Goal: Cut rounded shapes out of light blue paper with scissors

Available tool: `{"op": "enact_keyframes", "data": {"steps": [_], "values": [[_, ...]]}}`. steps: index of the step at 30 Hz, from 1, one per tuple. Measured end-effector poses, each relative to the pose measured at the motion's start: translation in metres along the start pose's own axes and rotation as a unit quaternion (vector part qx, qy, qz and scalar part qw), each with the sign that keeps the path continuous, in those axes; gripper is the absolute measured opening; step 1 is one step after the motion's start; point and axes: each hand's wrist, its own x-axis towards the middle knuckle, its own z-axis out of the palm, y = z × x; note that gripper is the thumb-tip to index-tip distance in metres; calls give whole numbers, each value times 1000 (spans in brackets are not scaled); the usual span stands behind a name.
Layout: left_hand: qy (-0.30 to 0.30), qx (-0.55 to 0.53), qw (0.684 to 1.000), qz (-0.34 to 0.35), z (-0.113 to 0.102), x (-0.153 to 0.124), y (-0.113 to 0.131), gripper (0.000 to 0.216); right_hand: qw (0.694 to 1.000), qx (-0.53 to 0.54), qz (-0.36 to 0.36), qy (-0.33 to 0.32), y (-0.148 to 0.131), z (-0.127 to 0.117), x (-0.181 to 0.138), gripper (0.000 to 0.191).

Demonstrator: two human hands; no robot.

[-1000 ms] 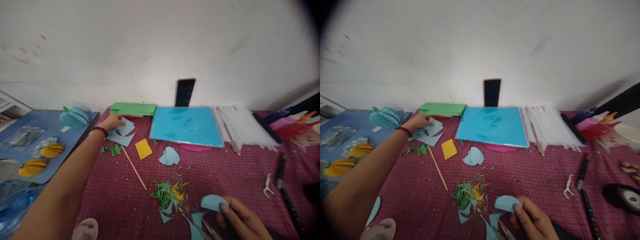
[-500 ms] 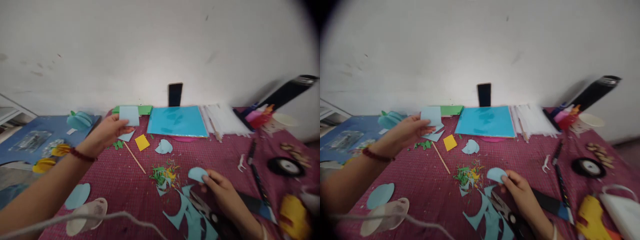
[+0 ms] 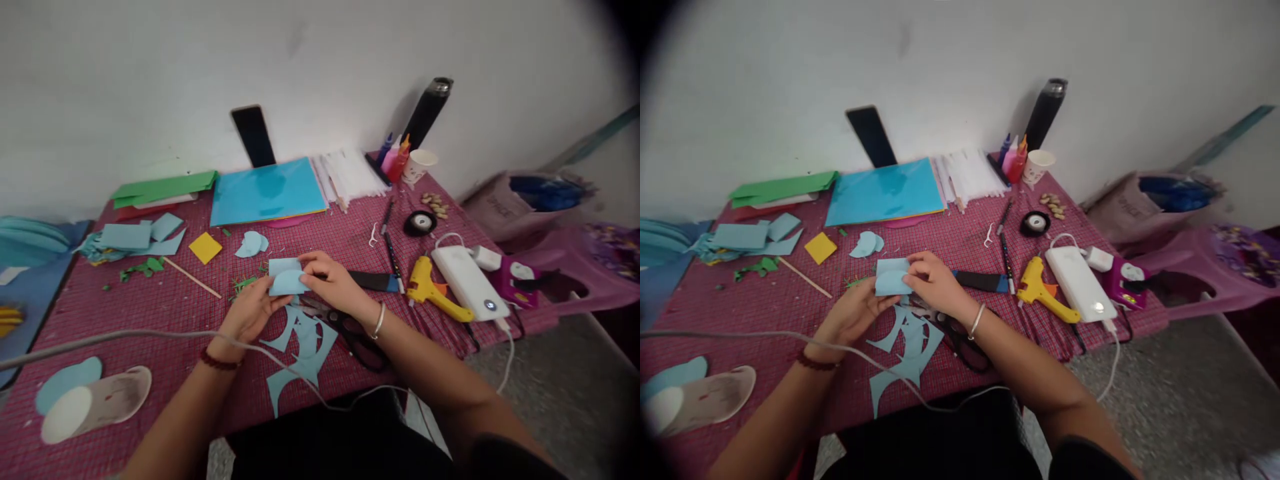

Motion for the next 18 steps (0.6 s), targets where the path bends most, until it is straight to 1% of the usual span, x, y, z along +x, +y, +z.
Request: {"op": "enact_keyframes", "data": {"steps": [3,8,11,18], "values": [[1,-8,1000,-9,1,2,-6,17,999,-35,12,-2,9,5,2,17],[3,-17,999,-28,4,1,-9,19,996,-85,9,-12,17,8,5,17],[11,-35,999,-23,6,0,-9,18,995,-95,13,-20,17,9,6,18],[26,-78,997,-15,10,-2,-8,20,995,-94,15,-14,16,15,6,20]]}}
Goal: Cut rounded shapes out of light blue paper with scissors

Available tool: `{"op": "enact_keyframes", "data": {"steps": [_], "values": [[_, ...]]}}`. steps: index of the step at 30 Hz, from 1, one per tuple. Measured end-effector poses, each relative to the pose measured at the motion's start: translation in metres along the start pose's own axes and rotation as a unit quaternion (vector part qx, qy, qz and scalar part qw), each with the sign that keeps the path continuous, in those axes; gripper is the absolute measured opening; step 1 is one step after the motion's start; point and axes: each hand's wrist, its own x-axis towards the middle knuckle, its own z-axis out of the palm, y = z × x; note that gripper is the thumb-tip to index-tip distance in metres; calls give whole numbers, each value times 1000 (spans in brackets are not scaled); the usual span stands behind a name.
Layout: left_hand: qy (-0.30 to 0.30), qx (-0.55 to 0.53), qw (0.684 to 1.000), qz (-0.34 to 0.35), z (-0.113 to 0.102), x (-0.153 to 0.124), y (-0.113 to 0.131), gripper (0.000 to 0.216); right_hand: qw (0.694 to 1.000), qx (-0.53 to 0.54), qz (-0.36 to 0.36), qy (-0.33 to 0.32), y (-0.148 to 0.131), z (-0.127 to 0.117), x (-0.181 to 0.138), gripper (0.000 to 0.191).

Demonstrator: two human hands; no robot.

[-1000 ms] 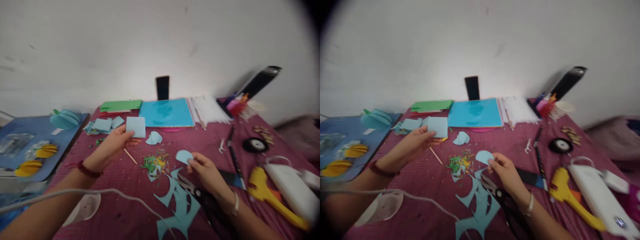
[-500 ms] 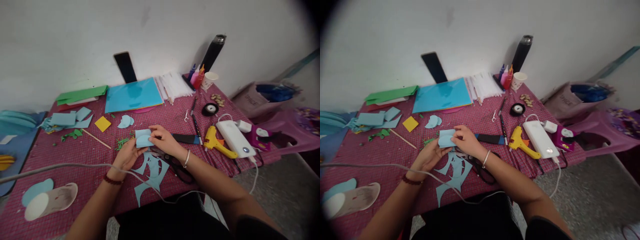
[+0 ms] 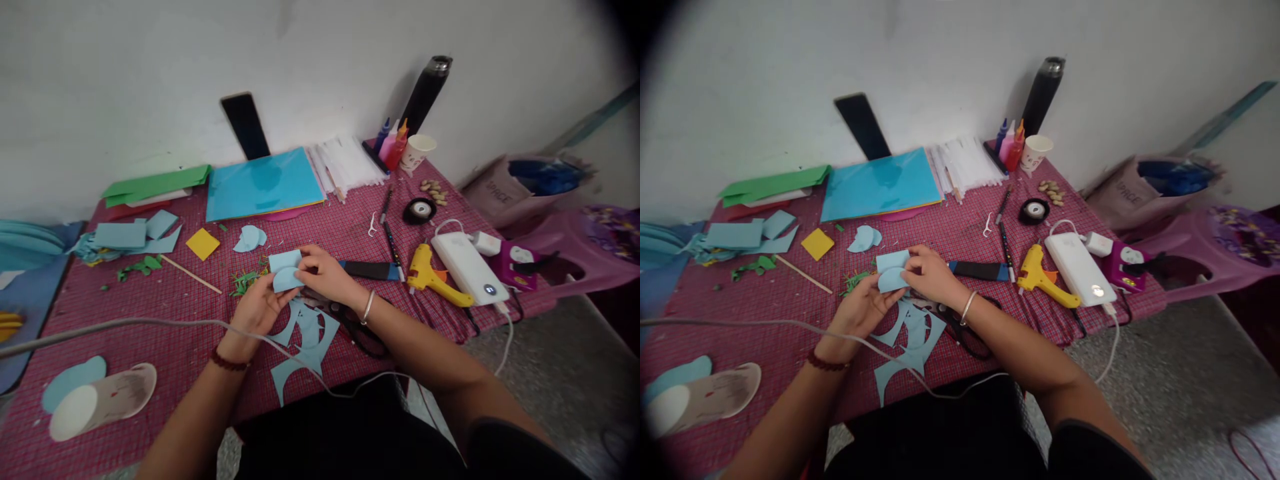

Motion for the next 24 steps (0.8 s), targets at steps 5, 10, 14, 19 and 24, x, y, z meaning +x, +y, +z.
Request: {"op": "enact_keyframes", "data": {"steps": [5,10,14,19,24], "values": [[12,-10,1000,-7,5,-3,3,25,1000,2,4,-7,0,-1,0,20],[-1,1,1000,-1,2,-3,1,21,1000,-2,6,-9,0,-1,0,21],[-10,36,999,12,-3,0,-5,14,1000,-11,0,-10,0,0,-1,22],[4,47,999,25,-4,1,-6,17,998,63,6,19,2,-5,1,11],[27,29,999,31,-5,-1,0,15,973,213,83,45,6,-12,3,16]]}}
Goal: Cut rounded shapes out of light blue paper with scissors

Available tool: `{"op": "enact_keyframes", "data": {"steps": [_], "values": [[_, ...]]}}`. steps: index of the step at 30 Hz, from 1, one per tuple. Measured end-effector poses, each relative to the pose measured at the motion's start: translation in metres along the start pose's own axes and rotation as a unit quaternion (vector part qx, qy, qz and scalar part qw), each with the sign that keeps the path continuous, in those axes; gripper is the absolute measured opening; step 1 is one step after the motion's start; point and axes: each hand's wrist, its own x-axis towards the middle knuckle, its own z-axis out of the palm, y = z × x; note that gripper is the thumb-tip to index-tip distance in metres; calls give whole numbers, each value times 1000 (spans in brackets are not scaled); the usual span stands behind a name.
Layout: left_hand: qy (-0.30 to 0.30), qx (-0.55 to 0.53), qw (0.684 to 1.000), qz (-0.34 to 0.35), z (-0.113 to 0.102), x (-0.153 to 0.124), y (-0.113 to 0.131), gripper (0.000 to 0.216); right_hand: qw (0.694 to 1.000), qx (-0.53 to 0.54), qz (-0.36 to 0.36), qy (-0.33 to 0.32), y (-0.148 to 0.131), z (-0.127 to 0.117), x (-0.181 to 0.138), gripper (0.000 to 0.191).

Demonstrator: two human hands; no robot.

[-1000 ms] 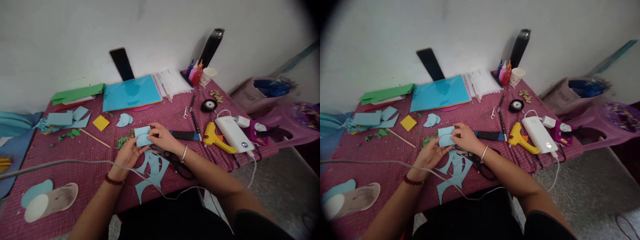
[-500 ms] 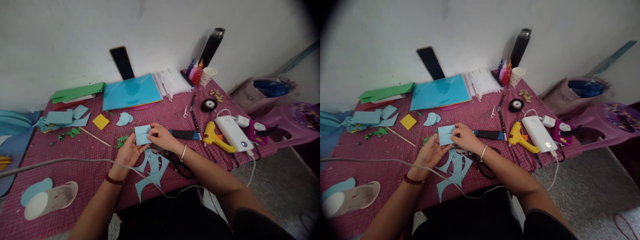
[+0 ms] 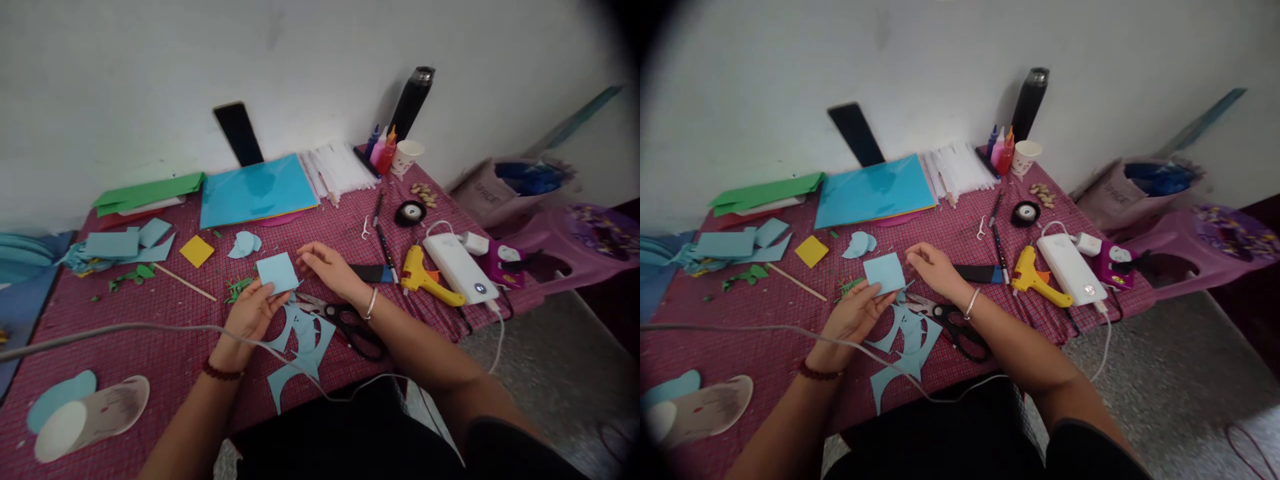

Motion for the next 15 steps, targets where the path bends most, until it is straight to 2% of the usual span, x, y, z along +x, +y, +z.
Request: {"op": "enact_keyframes", "data": {"steps": [4,6,11,15], "values": [[3,-18,1000,0,-3,0,3,15,996,46,58,-56,-3,1,-3,17],[7,-34,999,4,-3,0,3,15,997,4,47,-67,-5,4,-6,17],[-6,-74,997,4,-1,-1,2,12,986,-160,-17,-43,-3,11,-11,16],[5,-112,994,-11,1,-2,1,15,979,-198,-44,-32,0,16,-15,11]]}}
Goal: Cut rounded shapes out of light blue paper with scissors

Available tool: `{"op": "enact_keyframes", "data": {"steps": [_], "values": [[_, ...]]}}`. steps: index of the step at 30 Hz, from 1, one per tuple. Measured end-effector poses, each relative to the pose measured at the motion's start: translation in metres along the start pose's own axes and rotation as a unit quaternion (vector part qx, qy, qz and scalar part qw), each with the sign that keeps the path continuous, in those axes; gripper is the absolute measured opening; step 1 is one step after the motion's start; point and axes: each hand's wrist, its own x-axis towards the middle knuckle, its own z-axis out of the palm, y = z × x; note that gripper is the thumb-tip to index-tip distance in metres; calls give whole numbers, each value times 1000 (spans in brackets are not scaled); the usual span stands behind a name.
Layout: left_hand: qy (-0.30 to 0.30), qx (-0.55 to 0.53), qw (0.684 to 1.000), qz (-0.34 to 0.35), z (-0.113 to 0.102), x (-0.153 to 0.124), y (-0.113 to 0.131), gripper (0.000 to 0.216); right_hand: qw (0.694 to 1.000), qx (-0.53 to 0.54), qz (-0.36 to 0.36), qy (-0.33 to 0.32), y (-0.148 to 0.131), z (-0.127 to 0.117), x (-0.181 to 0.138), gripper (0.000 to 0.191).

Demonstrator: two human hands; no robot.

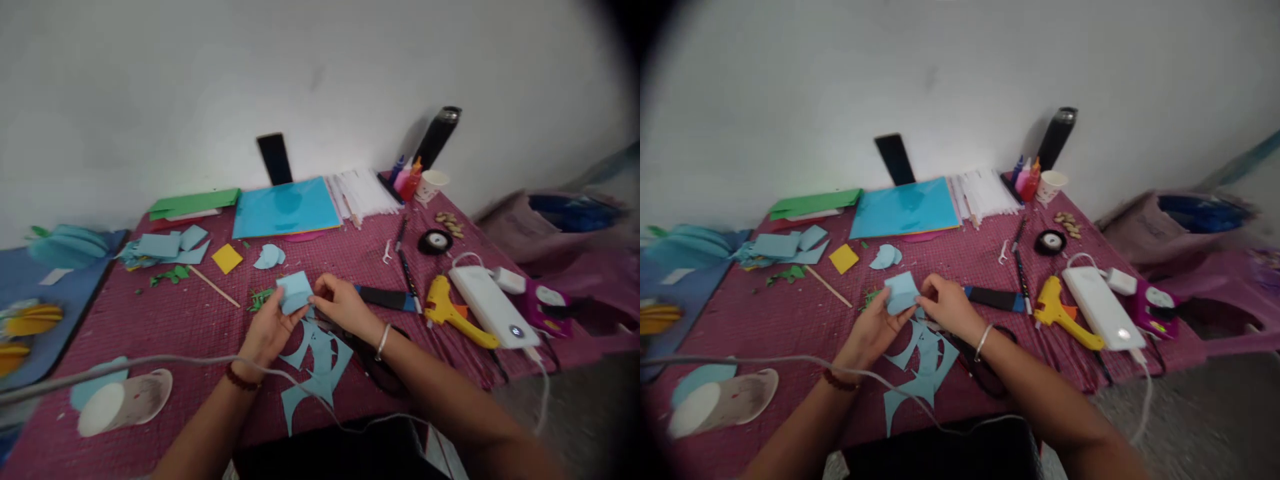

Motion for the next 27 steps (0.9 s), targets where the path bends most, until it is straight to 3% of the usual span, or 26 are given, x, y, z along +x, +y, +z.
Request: {"op": "enact_keyframes", "data": {"steps": [3,6,9,11,13,15,18,22,24,27], "values": [[-2,-20,1000,-9,-1,-1,1,18,999,-10,-36,9,-2,1,-2,20],[-19,1,1000,-12,-2,-3,-1,20,993,-24,-112,-33,-6,1,-3,35],[-24,119,993,10,0,-6,-5,24,986,-26,-147,-73,-6,2,-2,16],[-30,211,977,25,1,-6,-1,26,988,0,-146,-53,-4,2,-1,11],[-25,275,960,50,-1,-3,18,27,991,44,-123,-6,-1,0,1,13],[1,337,936,95,-11,4,55,26,993,89,-68,25,2,-3,2,17],[57,475,865,153,-40,20,132,22,991,128,17,14,6,-9,4,21],[121,657,726,163,-79,45,229,20,993,110,38,-4,11,-12,6,24],[158,725,643,189,-89,62,260,19,995,88,43,-11,14,-12,7,25],[164,798,536,222,-95,96,284,23,996,65,58,-17,18,-12,8,28]]}}
